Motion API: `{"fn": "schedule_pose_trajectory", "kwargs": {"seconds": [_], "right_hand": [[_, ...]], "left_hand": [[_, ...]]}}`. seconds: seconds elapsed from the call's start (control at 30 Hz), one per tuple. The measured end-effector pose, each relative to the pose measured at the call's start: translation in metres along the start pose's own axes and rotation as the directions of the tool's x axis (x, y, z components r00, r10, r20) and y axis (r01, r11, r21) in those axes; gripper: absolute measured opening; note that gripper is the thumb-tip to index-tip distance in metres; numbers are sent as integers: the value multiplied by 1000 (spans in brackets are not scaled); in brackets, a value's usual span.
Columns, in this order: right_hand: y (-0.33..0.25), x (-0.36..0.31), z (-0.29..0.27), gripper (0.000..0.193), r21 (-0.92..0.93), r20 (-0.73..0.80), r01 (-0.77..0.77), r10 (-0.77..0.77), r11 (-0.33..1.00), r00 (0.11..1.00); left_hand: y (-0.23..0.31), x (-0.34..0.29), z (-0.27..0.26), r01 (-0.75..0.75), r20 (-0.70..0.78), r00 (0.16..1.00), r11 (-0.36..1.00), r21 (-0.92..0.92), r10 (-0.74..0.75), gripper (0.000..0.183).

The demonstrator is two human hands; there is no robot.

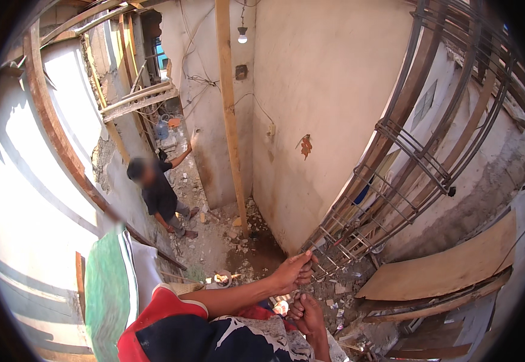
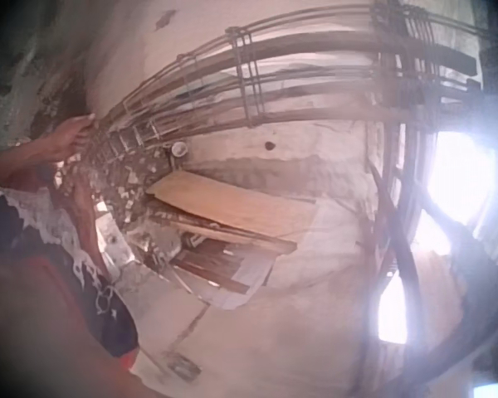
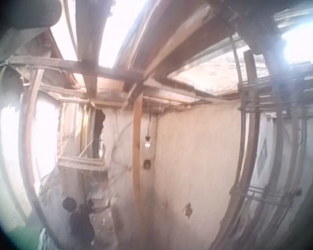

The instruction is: The person assembles a vertical metal rack by hand, using pliers to bend and secure wire ties at multiple joints. They repeatedly position the rack, wrap ties around intersections, and tighten them with pliers. Another person is briefly visible in the background.

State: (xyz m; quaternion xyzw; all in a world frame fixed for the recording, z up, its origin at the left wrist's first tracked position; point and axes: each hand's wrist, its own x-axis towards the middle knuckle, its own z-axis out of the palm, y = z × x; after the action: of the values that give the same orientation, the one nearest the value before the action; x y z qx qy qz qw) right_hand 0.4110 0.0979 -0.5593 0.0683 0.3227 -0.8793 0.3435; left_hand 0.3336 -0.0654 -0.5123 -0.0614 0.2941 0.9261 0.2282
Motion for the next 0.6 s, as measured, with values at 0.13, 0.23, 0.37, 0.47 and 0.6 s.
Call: {"fn": "schedule_pose_trajectory", "kwargs": {"seconds": [0.13, 0.23, 0.37, 0.47, 0.6], "right_hand": [[-8, -3, 1, 26, -101, 67, 57, -51, 993, 996], [-25, 6, 6, 29, -540, -3, 222, -266, 812, 964], [-57, 6, 42, 40, -973, 160, 230, -612, 37, 774], [-64, 13, 59, 35, -964, 138, 259, -713, 64, 688], [-60, 27, 58, 24, -905, 97, 386, -798, 178, 595]], "left_hand": [[11, 4, 17, -9, 20, 1000, 1000, 4, 9, 34], [14, 9, 24, -99, 36, 995, 980, 173, 94, 35], [20, 9, 44, -220, 92, 975, 879, 422, 200, 37], [26, 4, 63, -258, 125, 965, 749, 610, 230, 39], [29, 14, 69, -358, 220, 932, 651, 669, 287, 40]]}}
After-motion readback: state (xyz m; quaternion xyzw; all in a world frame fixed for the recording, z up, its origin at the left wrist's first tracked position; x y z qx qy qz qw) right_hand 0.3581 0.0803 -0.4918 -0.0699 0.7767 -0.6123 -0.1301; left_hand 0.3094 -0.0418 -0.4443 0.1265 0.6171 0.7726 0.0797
